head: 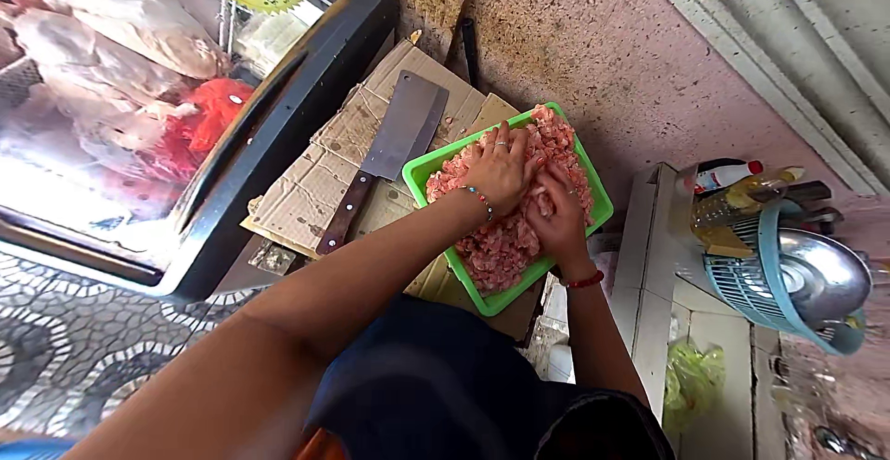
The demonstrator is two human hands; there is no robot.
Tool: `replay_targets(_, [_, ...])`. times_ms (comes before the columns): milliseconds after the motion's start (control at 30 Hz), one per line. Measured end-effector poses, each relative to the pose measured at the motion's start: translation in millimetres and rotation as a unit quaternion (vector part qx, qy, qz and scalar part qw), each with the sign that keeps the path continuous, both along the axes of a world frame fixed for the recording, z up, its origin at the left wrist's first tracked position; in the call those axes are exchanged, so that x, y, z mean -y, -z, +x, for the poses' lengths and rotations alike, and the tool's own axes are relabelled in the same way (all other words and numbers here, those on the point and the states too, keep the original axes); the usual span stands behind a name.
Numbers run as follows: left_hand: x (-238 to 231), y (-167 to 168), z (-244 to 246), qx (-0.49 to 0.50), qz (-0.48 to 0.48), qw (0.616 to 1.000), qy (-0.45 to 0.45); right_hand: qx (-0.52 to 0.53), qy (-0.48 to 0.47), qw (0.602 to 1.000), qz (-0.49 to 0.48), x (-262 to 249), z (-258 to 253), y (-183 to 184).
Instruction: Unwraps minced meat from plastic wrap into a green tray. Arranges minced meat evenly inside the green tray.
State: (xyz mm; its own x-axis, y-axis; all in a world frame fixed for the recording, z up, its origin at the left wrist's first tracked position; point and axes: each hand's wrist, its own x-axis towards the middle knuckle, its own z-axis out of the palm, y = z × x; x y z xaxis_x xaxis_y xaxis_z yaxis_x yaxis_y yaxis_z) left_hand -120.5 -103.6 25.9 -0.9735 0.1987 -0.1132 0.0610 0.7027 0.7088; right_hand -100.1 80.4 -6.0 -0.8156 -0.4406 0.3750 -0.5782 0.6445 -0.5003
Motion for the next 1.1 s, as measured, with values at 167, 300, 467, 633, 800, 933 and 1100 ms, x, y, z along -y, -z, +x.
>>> replay_targets(167, [-1, -9, -20, -0.062, 0.202, 0.976, 0.053, 0.125, 0.065, 0.989, -0.032, -16, -27, -32])
replay_targets(300, [25, -25, -32, -0.090, 0.181, 0.979, 0.023, 0.170, 0.077, 0.982, 0.005, -24, -42, -65])
replay_targets(467, [56, -10, -38, 0.007, 0.058, 0.998, -0.012, 0.214, 0.128, 0.968, 0.041, -17, -89, -90])
replay_targets(633, [39, 10, -29, 0.001, 0.049, 0.998, 0.034, 0.248, 0.056, 0.964, 0.078, 17, -162, -60])
replay_targets(800, [40, 11, -30, 0.000, 0.047, 0.999, 0.024, 0.255, -0.044, 0.957, 0.132, 27, -142, -49])
replay_targets(933, [38, -1, -37, 0.022, 0.064, 0.997, 0.022, 0.289, 0.034, 0.943, 0.162, 0, -101, -81])
replay_targets(1100, [30, -25, -38, -0.006, 0.159, 0.987, 0.037, 0.168, 0.158, 0.973, 0.026, -22, -81, -93])
